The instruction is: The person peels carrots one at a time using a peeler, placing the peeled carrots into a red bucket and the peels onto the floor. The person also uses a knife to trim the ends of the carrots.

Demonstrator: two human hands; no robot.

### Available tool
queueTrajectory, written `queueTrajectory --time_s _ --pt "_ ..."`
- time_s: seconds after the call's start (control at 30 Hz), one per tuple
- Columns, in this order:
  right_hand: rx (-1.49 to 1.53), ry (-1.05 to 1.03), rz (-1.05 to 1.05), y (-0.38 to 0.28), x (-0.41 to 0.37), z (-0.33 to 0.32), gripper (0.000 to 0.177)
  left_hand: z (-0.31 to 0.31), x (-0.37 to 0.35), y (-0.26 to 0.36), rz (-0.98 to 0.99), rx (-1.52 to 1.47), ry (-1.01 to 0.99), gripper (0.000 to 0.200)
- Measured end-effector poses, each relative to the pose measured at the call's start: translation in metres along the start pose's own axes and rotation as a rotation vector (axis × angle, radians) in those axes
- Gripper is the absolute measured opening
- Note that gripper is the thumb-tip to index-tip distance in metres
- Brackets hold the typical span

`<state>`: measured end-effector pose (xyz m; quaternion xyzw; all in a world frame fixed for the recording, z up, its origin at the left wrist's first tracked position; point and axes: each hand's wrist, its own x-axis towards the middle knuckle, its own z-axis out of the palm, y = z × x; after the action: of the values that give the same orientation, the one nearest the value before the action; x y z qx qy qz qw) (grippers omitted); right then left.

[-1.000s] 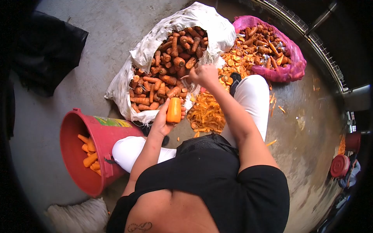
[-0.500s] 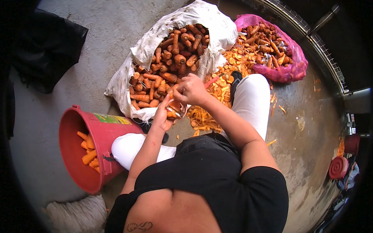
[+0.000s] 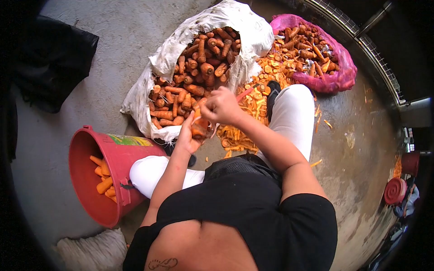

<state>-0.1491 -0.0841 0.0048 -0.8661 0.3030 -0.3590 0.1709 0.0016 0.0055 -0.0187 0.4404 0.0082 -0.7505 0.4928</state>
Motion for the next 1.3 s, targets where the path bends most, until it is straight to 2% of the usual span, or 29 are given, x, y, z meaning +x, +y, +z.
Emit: queueTrajectory --time_s 0.1,0.2,0.27,0.3,0.33,0.37,0.43,0.53,0.63,0.7,0.73,0.83,0.97,1.03,1.07,1.13,1.17,1.2,1.23,1.3 --pt "0.013 -0.021 -0.083 -0.009 0.000 0.001 0.032 -0.014 0.015 -0.008 0.006 -0.049 -0.107 0.039" --pt "0.001 -0.012 -0.079 0.000 0.002 0.002 0.033 -0.008 0.007 -0.005 0.015 0.033 -0.054 0.038" --pt "-0.039 0.020 0.021 0.018 0.002 0.005 0.032 0.009 -0.007 -0.001 0.068 0.125 -0.004 0.042" --pt "-0.062 0.037 0.073 0.028 0.002 0.005 0.032 0.005 -0.007 -0.002 0.037 0.176 -0.090 0.044" --pt "-0.087 -0.037 0.216 0.042 0.004 0.001 0.034 -0.003 -0.007 -0.001 0.008 0.227 -0.176 0.046" --pt "-0.267 -0.082 0.248 0.058 0.005 -0.005 0.040 -0.008 -0.007 -0.002 -0.020 0.280 -0.262 0.048" --pt "-0.457 -0.156 0.440 0.110 -0.008 0.001 0.041 0.000 -0.015 -0.003 -0.022 0.237 -0.249 0.049" --pt "-0.392 -0.041 0.602 0.099 -0.005 -0.001 0.042 0.005 -0.014 0.000 0.003 0.149 -0.204 0.048" --pt "-0.098 -0.177 0.550 0.040 0.006 -0.011 0.041 -0.004 -0.004 0.003 0.006 0.072 -0.183 0.048" --pt "-0.094 -0.010 0.188 0.012 0.002 -0.007 0.037 -0.008 0.003 0.002 0.013 0.036 -0.210 0.047" --pt "-0.044 0.020 0.104 0.003 0.001 -0.003 0.032 -0.003 0.003 -0.001 0.019 0.013 -0.077 0.046" --pt "-0.042 0.008 -0.058 -0.009 -0.002 0.002 0.029 -0.008 0.010 -0.005 -0.038 -0.055 -0.090 0.039" --pt "-0.014 0.014 -0.042 -0.004 0.001 0.000 0.028 -0.005 0.006 -0.004 0.019 0.019 -0.048 0.039" --pt "0.008 0.037 0.006 0.003 0.001 0.002 0.028 0.000 0.002 -0.003 0.068 0.096 -0.094 0.044" --pt "-0.006 0.019 0.095 0.013 0.000 0.003 0.030 0.002 0.000 -0.002 0.092 0.135 -0.118 0.047" --pt "0.060 -0.260 0.660 0.046 0.009 -0.009 0.035 -0.003 -0.009 0.001 0.002 0.231 -0.253 0.048" --pt "-0.252 -0.184 0.441 0.088 -0.002 -0.002 0.040 -0.004 -0.014 0.002 -0.044 0.278 -0.320 0.048" --pt "-0.436 -0.366 0.680 0.110 -0.003 -0.005 0.042 0.000 -0.019 0.003 -0.087 0.236 -0.341 0.051" --pt "-0.384 -0.307 0.755 0.123 -0.012 -0.006 0.049 0.002 -0.018 0.004 -0.073 0.206 -0.343 0.054" --pt "-0.312 -0.393 0.980 0.150 -0.036 -0.004 0.053 0.004 -0.014 0.004 -0.042 0.136 -0.344 0.060"
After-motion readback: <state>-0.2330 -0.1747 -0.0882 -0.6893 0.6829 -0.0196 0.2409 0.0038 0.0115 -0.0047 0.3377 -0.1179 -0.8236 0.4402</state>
